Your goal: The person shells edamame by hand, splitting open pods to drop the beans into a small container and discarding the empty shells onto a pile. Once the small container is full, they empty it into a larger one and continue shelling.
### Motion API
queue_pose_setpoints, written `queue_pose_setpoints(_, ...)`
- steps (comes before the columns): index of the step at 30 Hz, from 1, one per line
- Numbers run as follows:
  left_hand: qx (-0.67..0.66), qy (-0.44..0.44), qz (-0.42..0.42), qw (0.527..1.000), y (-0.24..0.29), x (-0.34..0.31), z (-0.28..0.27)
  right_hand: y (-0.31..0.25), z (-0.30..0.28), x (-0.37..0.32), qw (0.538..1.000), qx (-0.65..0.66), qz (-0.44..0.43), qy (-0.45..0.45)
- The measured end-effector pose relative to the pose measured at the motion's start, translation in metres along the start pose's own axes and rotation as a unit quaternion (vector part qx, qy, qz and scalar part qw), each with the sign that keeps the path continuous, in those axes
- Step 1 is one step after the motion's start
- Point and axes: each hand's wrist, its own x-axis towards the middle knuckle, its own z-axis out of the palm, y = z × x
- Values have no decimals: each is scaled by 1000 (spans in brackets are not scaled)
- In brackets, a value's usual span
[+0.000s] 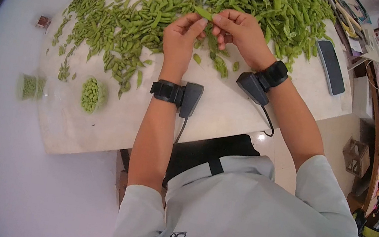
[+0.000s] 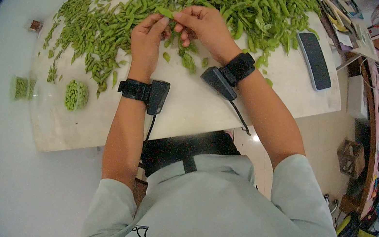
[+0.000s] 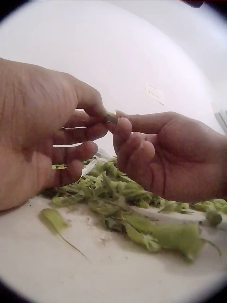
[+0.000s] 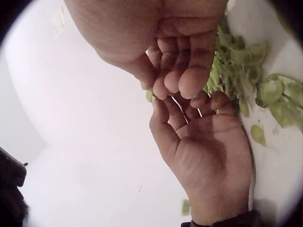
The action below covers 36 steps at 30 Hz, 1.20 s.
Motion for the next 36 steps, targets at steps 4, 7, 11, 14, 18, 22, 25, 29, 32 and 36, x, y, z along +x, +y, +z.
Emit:
queue_pose_setpoints(4,7,-17,12,1000,-1,-3,-3,-1,3,-4,1000,-13,8,9)
queue_pose_setpoints(7,20,-22,21,999,-2,-2,-4,-1,3,-5,1000,-22,3,9)
queue_pose_setpoints(11,-9,-12,12,1000,-1,-4,-2,-1,3,-5,1000,-19,3,10)
queue_pose_setpoints(14,-14,-7,8,1000,-3,-3,-2,-2,2,-5,1000,-9,7,12)
queue_pose_setpoints(18,-6,-9,4,1000,-2,-3,-2,-2,3,-5,1000,4,12,13)
queue_pose_setpoints(22,-7,-5,8,1000,0,-4,0,-3,2,-5,1000,7,14,11)
queue_pose_setpoints(25,12,-6,10,1000,1,-5,0,-2,1,-5,1000,16,12,6)
queue_pose_setpoints(29,8,-11,11,1000,-3,-3,-2,-2,2,-5,1000,3,14,9)
queue_pose_setpoints(32,14,-19,15,1000,-3,-2,-4,-4,3,-6,1000,-10,19,10)
queue_pose_setpoints(36,42,-11,20,999,0,-3,-3,-4,2,-6,999,-17,33,-2)
